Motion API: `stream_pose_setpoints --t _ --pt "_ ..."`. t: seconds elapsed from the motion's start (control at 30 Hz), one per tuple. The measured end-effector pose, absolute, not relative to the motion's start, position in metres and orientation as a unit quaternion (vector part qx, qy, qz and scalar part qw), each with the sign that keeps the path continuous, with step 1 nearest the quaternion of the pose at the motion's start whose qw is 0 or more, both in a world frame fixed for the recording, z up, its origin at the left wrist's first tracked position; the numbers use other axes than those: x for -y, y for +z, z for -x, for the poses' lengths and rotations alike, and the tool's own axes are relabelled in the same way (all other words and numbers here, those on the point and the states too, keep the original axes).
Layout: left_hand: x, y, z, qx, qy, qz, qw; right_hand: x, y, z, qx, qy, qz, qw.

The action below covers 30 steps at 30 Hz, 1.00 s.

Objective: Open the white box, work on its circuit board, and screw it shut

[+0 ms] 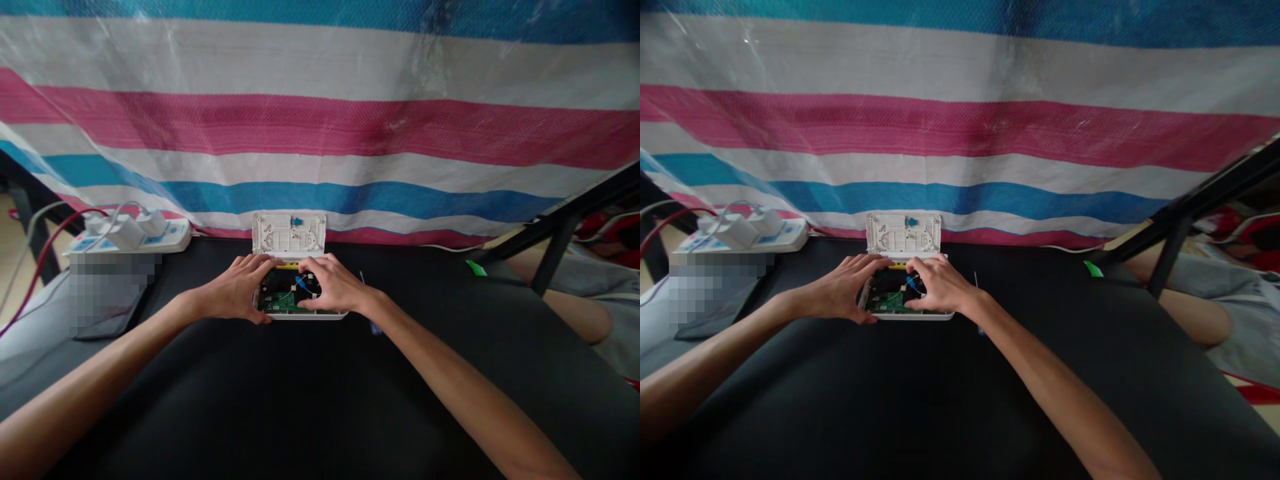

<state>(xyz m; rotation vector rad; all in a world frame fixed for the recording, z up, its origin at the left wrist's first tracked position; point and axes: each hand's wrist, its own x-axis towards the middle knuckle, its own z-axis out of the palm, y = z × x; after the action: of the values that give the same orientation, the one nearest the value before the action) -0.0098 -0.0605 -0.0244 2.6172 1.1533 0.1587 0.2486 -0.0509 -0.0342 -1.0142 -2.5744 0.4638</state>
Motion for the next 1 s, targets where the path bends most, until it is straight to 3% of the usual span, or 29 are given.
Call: stream_pose_setpoints --t 0.5,1.0 --pt "0.0653 -0.017 0.0062 -0.414 0.042 -0.894 0.165 0.0506 -0.029 -0.2533 0.84 0.281 0.409 0.218" --pt "0.064 -0.0248 0.0098 -0.397 0.072 -0.901 0.161 0.0545 -0.0357 -0.2551 0.848 0.245 0.415 0.22"
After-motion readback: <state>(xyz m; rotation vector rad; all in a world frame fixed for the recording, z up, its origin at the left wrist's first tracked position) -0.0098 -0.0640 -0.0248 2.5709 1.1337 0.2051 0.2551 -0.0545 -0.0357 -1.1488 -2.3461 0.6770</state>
